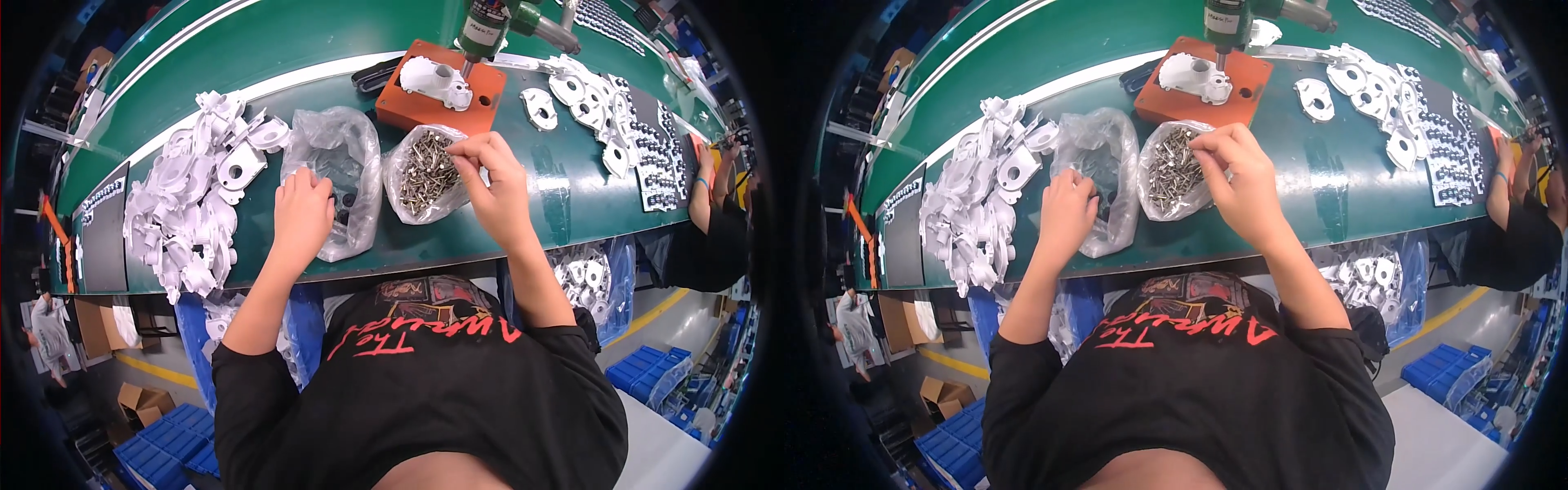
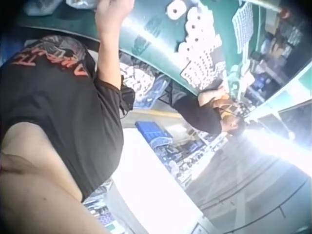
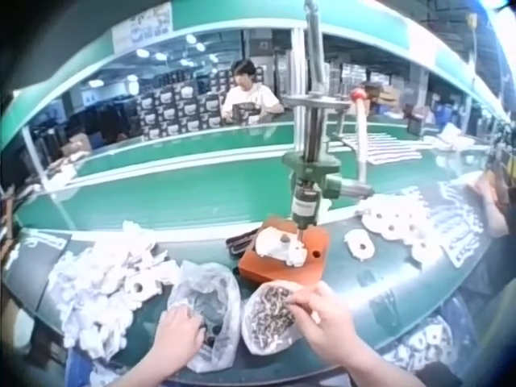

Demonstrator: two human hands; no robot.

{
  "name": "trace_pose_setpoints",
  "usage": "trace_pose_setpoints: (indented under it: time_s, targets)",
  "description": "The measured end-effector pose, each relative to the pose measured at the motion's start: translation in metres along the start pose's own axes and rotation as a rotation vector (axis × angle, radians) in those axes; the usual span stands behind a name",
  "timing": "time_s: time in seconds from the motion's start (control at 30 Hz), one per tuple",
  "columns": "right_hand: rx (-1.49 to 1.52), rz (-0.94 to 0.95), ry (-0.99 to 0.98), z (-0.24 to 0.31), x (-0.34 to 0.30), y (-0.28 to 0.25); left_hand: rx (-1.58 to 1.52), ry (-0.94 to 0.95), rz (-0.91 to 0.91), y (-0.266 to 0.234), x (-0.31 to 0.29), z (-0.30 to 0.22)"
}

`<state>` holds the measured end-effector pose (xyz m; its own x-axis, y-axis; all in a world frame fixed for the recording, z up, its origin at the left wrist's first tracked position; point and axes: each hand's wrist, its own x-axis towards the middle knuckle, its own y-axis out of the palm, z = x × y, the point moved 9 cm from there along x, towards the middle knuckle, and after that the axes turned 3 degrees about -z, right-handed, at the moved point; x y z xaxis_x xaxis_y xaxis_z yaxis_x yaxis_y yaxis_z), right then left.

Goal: Assembling small metal components into white plastic parts using a manual hand press machine on a factory line.

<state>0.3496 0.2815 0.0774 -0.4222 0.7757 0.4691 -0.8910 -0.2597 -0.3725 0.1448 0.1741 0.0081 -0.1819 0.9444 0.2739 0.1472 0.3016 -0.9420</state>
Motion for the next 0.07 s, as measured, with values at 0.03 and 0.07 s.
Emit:
trace_pose_setpoints:
  time_s: [0.03,0.07]
  targets:
    - [0.024,-0.003,-0.002,-0.0026,-0.0006,0.0002,-0.001,0.003,-0.015,-0.0026,0.0014,-0.0016]
    - [0.005,0.007,-0.026,-0.0046,-0.0018,0.0006,0.0,0.006,-0.016,-0.0027,0.0025,-0.0027]
